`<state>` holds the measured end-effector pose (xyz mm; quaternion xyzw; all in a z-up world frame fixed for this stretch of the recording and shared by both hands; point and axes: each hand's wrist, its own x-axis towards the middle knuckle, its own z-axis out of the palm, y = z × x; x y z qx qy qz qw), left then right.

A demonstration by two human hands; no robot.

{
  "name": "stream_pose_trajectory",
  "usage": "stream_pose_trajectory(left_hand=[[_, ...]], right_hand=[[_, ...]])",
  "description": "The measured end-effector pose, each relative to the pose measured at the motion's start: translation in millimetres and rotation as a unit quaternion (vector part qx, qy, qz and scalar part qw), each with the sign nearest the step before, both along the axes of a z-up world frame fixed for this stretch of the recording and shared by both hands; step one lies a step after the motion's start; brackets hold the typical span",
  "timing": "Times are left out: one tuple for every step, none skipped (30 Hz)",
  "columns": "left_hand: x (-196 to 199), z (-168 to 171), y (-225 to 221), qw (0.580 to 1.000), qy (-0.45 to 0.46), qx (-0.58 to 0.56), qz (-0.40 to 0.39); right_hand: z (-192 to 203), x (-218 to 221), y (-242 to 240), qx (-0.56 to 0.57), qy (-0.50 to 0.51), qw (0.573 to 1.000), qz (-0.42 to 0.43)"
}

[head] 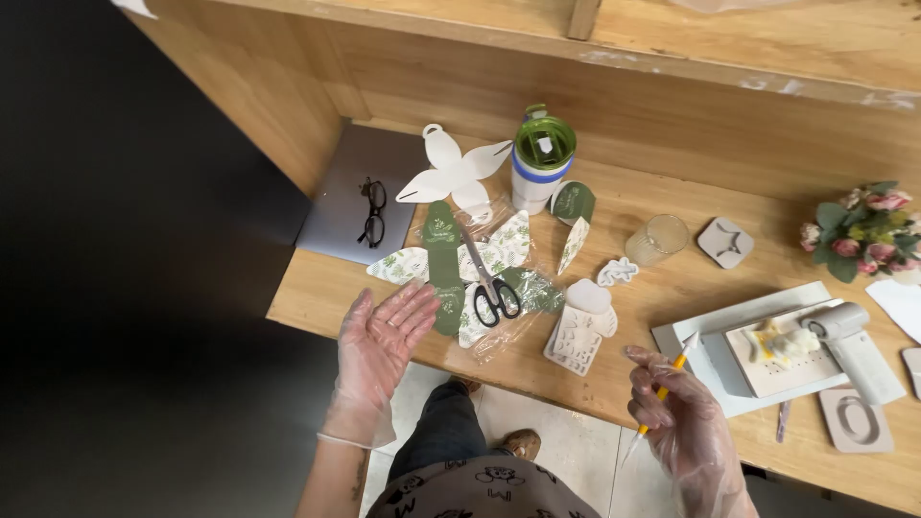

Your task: Decorate a star-shaped candle using a modeling tool and prepare its paper packaging.

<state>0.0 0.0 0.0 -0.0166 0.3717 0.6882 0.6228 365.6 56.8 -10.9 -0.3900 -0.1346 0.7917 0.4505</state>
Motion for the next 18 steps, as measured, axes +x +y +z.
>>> stream_pose_trajectory(left_hand=[[-0.6,0.3,-0.3,1.0,0.0,-0.002,0.002],[-1.0,0.5,-0.3,1.0,-0.003,-0.002,0.007],[-1.0,0.3,0.9,1.0,-0.006,-0.003,0.008],[-1.5,-0.1,2.2,1.0,-0.007,-0.006,0.007],[-1.8,-0.7,4.9,1.0,-0.011,-0.007,0.006],[-1.8,-1.4,8.1,1.0,-0.014,-0.008,0.005],[1.0,1.2,13.4,1.0,-0.015,-0.011,-0.001],[4.2,3.6,18.8,1.0,-0.01,-0.025,-0.01],[7.9,6.0,24.2,0.999,-0.004,-0.04,-0.021],[9.1,3.1,28.6,0.999,-0.005,-0.044,-0.029],[12.0,-0.1,34.1,0.998,-0.01,-0.041,-0.043],[14.8,-2.8,39.6,0.998,-0.015,-0.038,-0.057],[15.0,-2.5,45.6,0.997,-0.015,-0.036,-0.062],[14.7,-1.7,51.6,0.997,-0.007,-0.041,-0.069],[14.3,-0.9,55.3,0.996,0.001,-0.047,-0.074],[12.4,4.6,58.4,0.996,0.002,-0.048,-0.077],[9.7,10.1,62.1,0.996,0.013,-0.052,-0.078],[6.3,15.5,65.5,0.995,0.025,-0.055,-0.078]], right_hand=[[2.3,-2.3,1.2,-0.002,0.0,1.0,0.002],[4.5,-4.4,2.8,0.004,-0.016,1.0,0.004],[6.6,-5.7,3.1,0.009,-0.032,0.999,0.003],[4.9,-5.7,3.8,0.006,-0.032,0.999,0.001],[3.1,-5.1,4.0,0.014,-0.074,0.997,-0.001],[1.1,-4.2,4.7,0.021,-0.116,0.993,-0.004],[-7.2,-1.0,4.6,0.018,-0.118,0.993,-0.009],[-15.6,2.7,4.5,0.025,-0.152,0.988,-0.018],[-23.8,6.8,2.9,0.031,-0.187,0.982,-0.027],[-29.2,6.8,1.3,0.026,-0.188,0.981,-0.034],[-33.6,8.3,1.1,0.017,-0.202,0.978,-0.039],[-37.6,9.8,1.1,0.007,-0.215,0.976,-0.045],[-34.3,6.5,0.8,0.008,-0.215,0.975,-0.05],[-30.7,2.7,0.5,-0.003,-0.231,0.971,-0.053],[-26.9,-1.3,-1.0,-0.016,-0.248,0.967,-0.053],[-26.3,-11.5,2.7,-0.017,-0.248,0.967,-0.056],[-25.9,-22.4,8.9,-0.011,-0.279,0.96,-0.023],[-25.7,-34.0,15.1,-0.004,-0.31,0.951,0.011]])
